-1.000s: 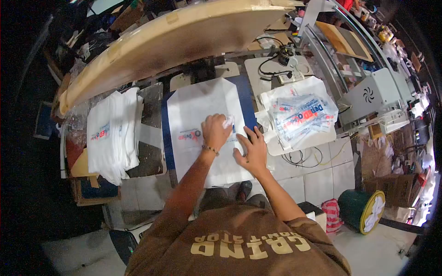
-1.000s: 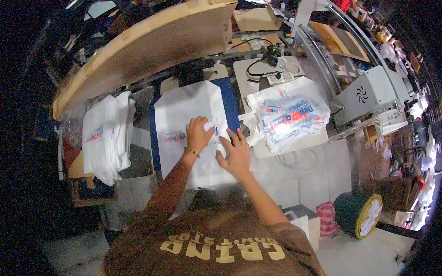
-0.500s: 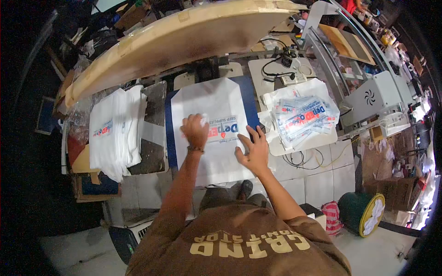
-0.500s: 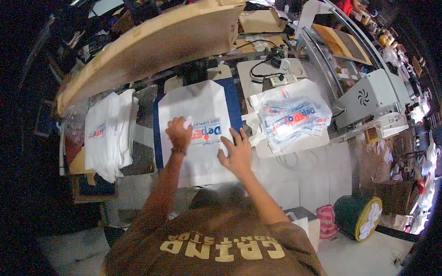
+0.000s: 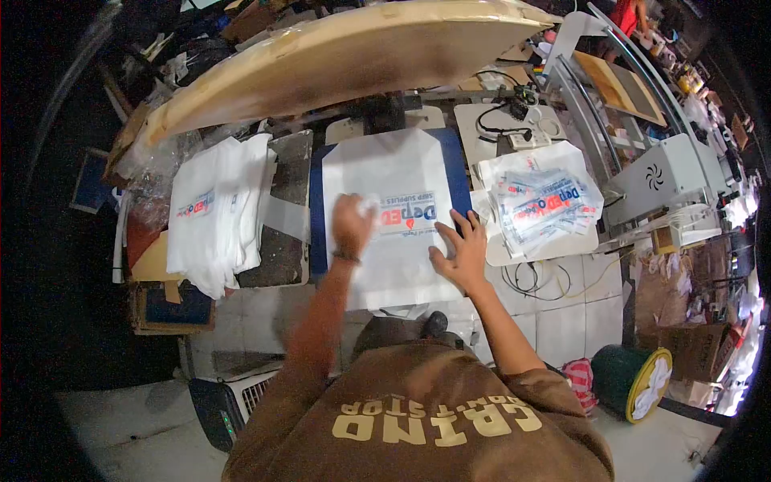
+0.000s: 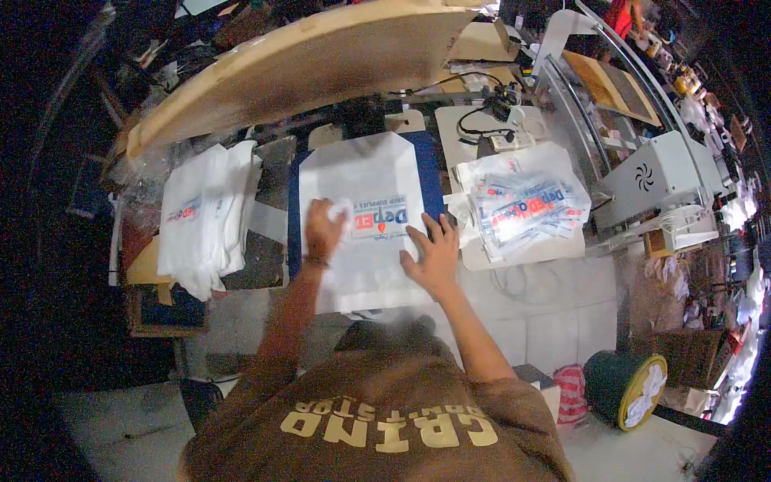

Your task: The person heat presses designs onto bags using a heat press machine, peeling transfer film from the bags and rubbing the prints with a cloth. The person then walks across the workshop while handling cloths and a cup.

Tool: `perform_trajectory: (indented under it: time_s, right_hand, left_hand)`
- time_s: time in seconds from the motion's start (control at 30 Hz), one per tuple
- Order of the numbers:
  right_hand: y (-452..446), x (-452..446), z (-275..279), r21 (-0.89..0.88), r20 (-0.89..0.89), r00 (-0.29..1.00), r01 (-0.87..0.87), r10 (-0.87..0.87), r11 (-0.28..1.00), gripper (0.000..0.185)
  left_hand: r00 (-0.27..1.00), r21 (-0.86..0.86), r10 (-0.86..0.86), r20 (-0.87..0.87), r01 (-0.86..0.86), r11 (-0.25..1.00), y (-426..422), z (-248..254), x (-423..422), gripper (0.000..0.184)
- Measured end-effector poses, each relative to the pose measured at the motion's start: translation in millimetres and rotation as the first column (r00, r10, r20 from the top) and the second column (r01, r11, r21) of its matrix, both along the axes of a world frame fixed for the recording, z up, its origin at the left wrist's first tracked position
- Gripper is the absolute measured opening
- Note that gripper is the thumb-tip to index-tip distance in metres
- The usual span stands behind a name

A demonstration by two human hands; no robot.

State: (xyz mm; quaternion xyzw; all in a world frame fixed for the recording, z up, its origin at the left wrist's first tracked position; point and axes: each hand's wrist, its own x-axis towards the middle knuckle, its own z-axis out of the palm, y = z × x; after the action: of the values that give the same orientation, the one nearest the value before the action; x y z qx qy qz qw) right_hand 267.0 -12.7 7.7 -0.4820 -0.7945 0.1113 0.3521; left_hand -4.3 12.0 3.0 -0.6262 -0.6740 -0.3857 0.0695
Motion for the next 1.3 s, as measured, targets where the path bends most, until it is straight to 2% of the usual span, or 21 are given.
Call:
perform_trajectory:
  time_s: [0.03, 0.1, 0.13, 0.17, 0.23, 0.27, 0.3, 0.37, 0.43, 0.5, 0.57, 0.63, 0.77, 0.83, 0.87, 0.93, 0.97, 1.07, 1.17, 1.23, 1.3]
  right_hand:
    - [-4.8, -1.4, 14.1, 0.003, 0.001, 1.0, 0.002, -0.002, 1.0, 0.053]
    - [-20.1, -1.5, 59.0, -0.062, -0.061, 0.998, -0.002, -0.001, 0.998, 0.066]
    - [-23.5, -1.1, 62.0, -0.059, -0.313, 0.937, -0.184, 0.157, 0.981, 0.071]
    - [-27.8, 1.0, 59.2, -0.066, -0.309, 0.939, -0.181, 0.153, 0.981, 0.071]
    - [-37.1, 10.9, 46.1, -0.176, -0.503, 0.824, -0.392, 0.26, 0.903, 0.061]
    - [-40.8, 14.8, 38.6, -0.123, -0.473, 0.843, -0.351, 0.256, 0.928, 0.052]
    - [-46.9, 16.8, 31.2, -0.13, -0.472, 0.845, -0.348, 0.251, 0.928, 0.052]
    - [-60.1, 12.7, 27.2, -0.408, -0.356, 0.925, -0.281, 0.132, 0.869, 0.042]
    - [-67.3, 1.5, 20.1, -0.478, -0.308, 0.946, -0.249, 0.105, 0.842, 0.037]
    - [-72.8, -20.7, 19.0, -0.212, -0.187, 0.965, -0.224, 0.186, 0.951, 0.033]
    - [-70.7, -37.0, 35.8, -0.263, -0.14, 0.968, -0.239, 0.209, 0.935, 0.031]
    - [-72.5, -47.8, 35.1, -0.109, -0.07, 0.98, -0.193, 0.186, 0.975, 0.033]
    - [-70.0, -58.8, 31.5, -0.064, -0.059, 0.983, -0.176, 0.173, 0.982, 0.031]
    - [-71.0, -59.1, 22.2, -0.098, -0.017, 0.989, -0.15, 0.149, 0.984, 0.031]
    - [-71.4, -60.3, 19.6, -0.127, 0.027, 0.991, -0.127, 0.132, 0.984, 0.032]
    - [-69.8, -61.0, 17.5, -0.139, 0.018, 0.991, -0.13, 0.134, 0.982, 0.031]
    - [-69.7, -60.4, 17.0, -0.15, 0.01, 0.99, -0.134, 0.137, 0.98, 0.031]
    - [-70.3, -61.6, 14.1, -0.125, 0.002, 0.993, -0.121, 0.122, 0.985, 0.031]
    - [-71.1, -61.8, 15.4, -0.13, 0.015, 0.994, -0.11, 0.113, 0.985, 0.033]
    - [-70.9, -61.3, 14.0, -0.13, 0.023, 0.994, -0.104, 0.108, 0.986, 0.033]
    - [-71.2, -61.3, 13.3, -0.129, 0.029, 0.994, -0.103, 0.107, 0.986, 0.034]
  left_hand:
    - [0.982, -0.15, -0.059, 0.18, 0.087, 0.985, -13.5, 15.9, 32.7, 0.035]
    - [0.915, -0.238, -0.203, 0.349, 0.296, 0.925, -38.2, 40.3, 88.0, 0.044]
    - [0.792, -0.427, -0.199, 0.577, 0.5, 0.753, -50.4, 65.6, 101.6, 0.047]
    - [0.647, -0.319, -0.306, 0.699, 0.664, 0.676, -58.6, 62.1, 102.7, 0.047]
    - [0.415, -0.2, -0.186, 0.891, 0.725, 0.66, -70.0, 62.5, 99.4, 0.038]
    - [0.669, -0.233, -0.338, 0.662, 0.612, 0.756, -68.2, 61.6, 82.5, 0.035]
    - [0.846, -0.212, -0.409, 0.341, 0.493, 0.844, -65.9, 58.5, 52.2, 0.032]
    - [0.87, -0.234, -0.488, 0.077, 0.491, 0.839, -57.4, 35.5, -22.8, 0.033]
    - [0.823, -0.246, -0.556, 0.118, 0.567, 0.786, -55.4, 43.0, -65.9, 0.032]
    - [0.798, -0.4, -0.595, 0.098, 0.579, 0.711, -53.2, 31.7, -90.3, 0.032]
    - [0.777, -0.393, -0.621, 0.103, 0.605, 0.693, -46.8, 30.4, -97.2, 0.027]
    - [0.739, -0.387, -0.673, 0.034, 0.63, 0.673, -43.4, 30.8, -101.1, 0.02]
    - [0.723, -0.308, -0.69, -0.012, 0.654, 0.691, -33.1, 30.0, -98.9, 0.012]
    - [0.75, -0.189, -0.643, 0.153, 0.661, 0.726, -15.1, 24.9, -98.4, 0.01]
    - [0.749, -0.192, -0.645, 0.154, 0.663, 0.724, -7.0, 28.0, -95.6, 0.01]
    - [0.812, -0.282, -0.526, 0.252, 0.581, 0.763, 11.2, 32.7, -87.7, 0.012]
    - [0.809, -0.281, -0.529, 0.257, 0.587, 0.76, 18.4, 33.2, -85.2, 0.012]
    - [0.806, -0.383, -0.41, 0.427, 0.572, 0.725, 38.8, 31.7, -80.1, 0.015]
    - [0.835, -0.402, -0.397, 0.381, 0.536, 0.742, 55.6, 23.9, -79.9, 0.015]
    - [0.81, -0.339, -0.459, 0.364, 0.575, 0.745, 62.9, 24.7, -77.9, 0.014]
    - [0.823, -0.39, -0.411, 0.393, 0.553, 0.736, 69.0, 33.5, -74.8, 0.017]
